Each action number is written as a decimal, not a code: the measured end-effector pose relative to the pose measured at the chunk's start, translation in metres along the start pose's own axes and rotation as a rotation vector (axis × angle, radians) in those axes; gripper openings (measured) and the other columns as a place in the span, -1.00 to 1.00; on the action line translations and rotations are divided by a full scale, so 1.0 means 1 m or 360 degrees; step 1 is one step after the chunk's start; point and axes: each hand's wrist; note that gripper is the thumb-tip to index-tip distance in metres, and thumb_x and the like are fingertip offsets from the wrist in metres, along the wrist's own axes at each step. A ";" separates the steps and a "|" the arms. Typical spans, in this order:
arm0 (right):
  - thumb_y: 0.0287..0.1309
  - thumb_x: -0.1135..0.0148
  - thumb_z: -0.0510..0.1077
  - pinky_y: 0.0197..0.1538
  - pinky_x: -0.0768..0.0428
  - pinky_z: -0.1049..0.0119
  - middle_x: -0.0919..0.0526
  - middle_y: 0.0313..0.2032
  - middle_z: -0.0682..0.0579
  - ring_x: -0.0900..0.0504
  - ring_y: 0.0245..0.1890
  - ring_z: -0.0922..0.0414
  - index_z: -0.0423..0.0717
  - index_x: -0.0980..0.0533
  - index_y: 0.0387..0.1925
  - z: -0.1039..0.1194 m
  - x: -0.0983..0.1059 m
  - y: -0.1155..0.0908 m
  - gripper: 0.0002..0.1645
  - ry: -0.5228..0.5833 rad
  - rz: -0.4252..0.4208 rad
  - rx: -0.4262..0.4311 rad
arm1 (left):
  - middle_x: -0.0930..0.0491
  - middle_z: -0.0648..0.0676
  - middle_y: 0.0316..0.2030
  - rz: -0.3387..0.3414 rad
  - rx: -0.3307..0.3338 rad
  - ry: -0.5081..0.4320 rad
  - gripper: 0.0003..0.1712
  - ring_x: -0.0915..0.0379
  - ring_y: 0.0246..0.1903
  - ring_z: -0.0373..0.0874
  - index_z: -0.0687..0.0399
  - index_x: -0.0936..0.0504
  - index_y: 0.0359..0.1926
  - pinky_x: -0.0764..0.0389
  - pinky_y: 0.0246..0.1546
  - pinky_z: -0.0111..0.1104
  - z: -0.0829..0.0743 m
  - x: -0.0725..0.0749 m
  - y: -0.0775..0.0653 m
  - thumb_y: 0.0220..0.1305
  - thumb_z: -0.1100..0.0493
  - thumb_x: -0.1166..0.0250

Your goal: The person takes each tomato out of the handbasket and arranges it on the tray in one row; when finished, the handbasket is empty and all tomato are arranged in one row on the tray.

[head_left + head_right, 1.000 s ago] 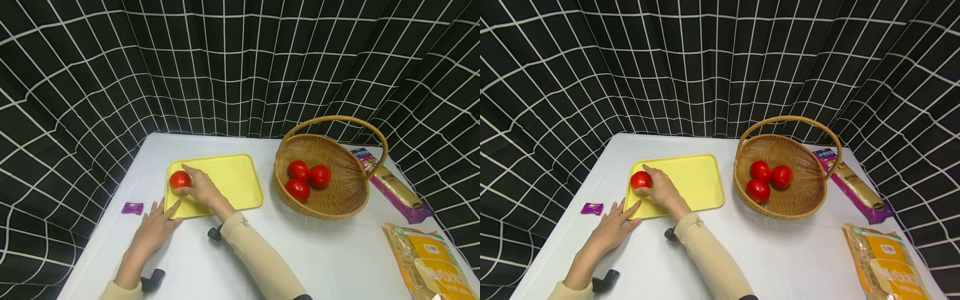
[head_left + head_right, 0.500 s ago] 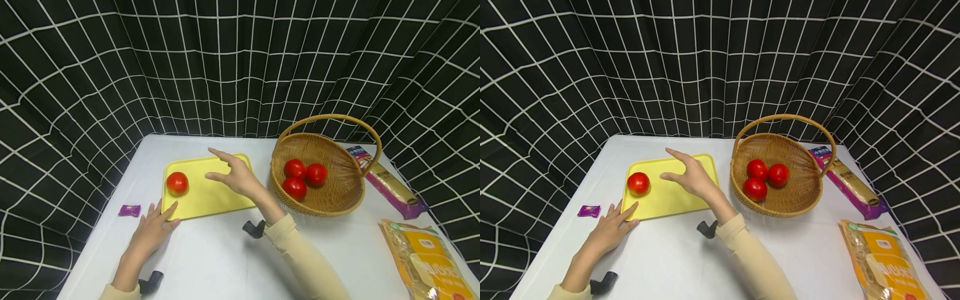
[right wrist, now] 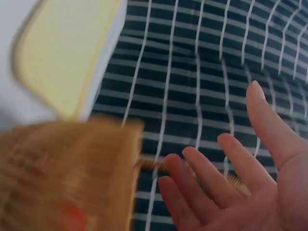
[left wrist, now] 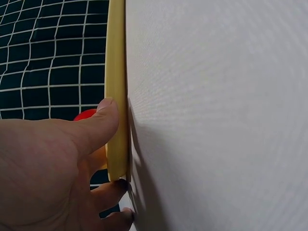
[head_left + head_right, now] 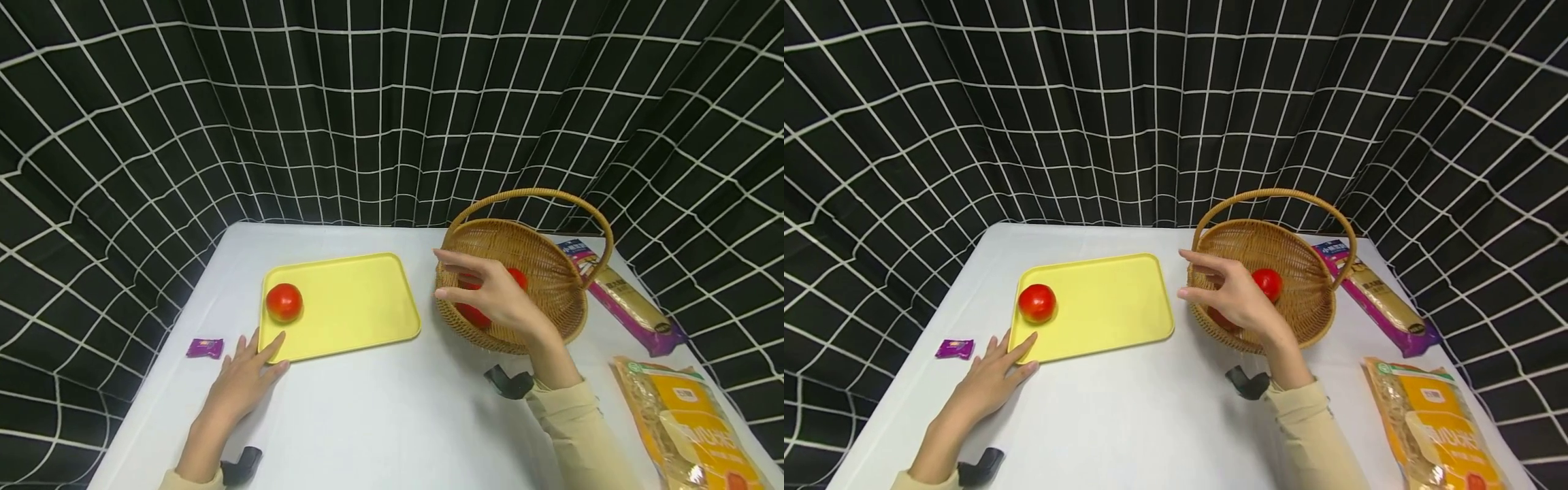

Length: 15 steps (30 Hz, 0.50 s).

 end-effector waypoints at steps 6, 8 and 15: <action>0.33 -0.48 0.03 0.33 -0.66 -0.15 -0.59 0.39 -0.23 -0.58 0.38 -0.24 -0.04 -0.39 0.55 -0.041 0.020 -0.013 -0.15 -0.0098 -0.0015 -0.0242 | 0.18 0.46 0.65 -0.0009 -0.0004 0.0006 -0.22 0.43 0.61 0.56 0.00 -0.21 0.65 0.29 0.53 0.47 0.002 -0.002 0.001 0.59 -0.19 -0.13; 0.33 -0.48 0.04 0.37 -0.62 -0.19 -0.61 0.36 -0.28 -0.57 0.37 -0.26 -0.08 -0.38 0.55 -0.052 0.023 -0.016 -0.14 -0.0135 -0.0007 -0.0296 | 0.18 0.46 0.65 -0.0011 -0.0005 0.0011 -0.21 0.42 0.61 0.57 0.00 -0.21 0.65 0.28 0.53 0.47 0.003 -0.002 0.001 0.59 -0.19 -0.14; 0.31 -0.49 0.08 0.46 -0.46 -0.32 -0.58 0.39 -0.29 -0.48 0.44 -0.29 -0.13 -0.40 0.53 -0.067 0.027 -0.020 -0.12 -0.0212 0.0033 -0.0386 | 0.18 0.45 0.66 -0.0008 0.0005 0.0023 -0.20 0.43 0.62 0.56 -0.02 -0.20 0.66 0.29 0.53 0.47 0.005 -0.003 0.003 0.58 -0.21 -0.14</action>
Point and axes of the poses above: each hand's wrist, its own y-axis towards the middle knuckle, its own x-axis out of the back of the hand, z = x × y
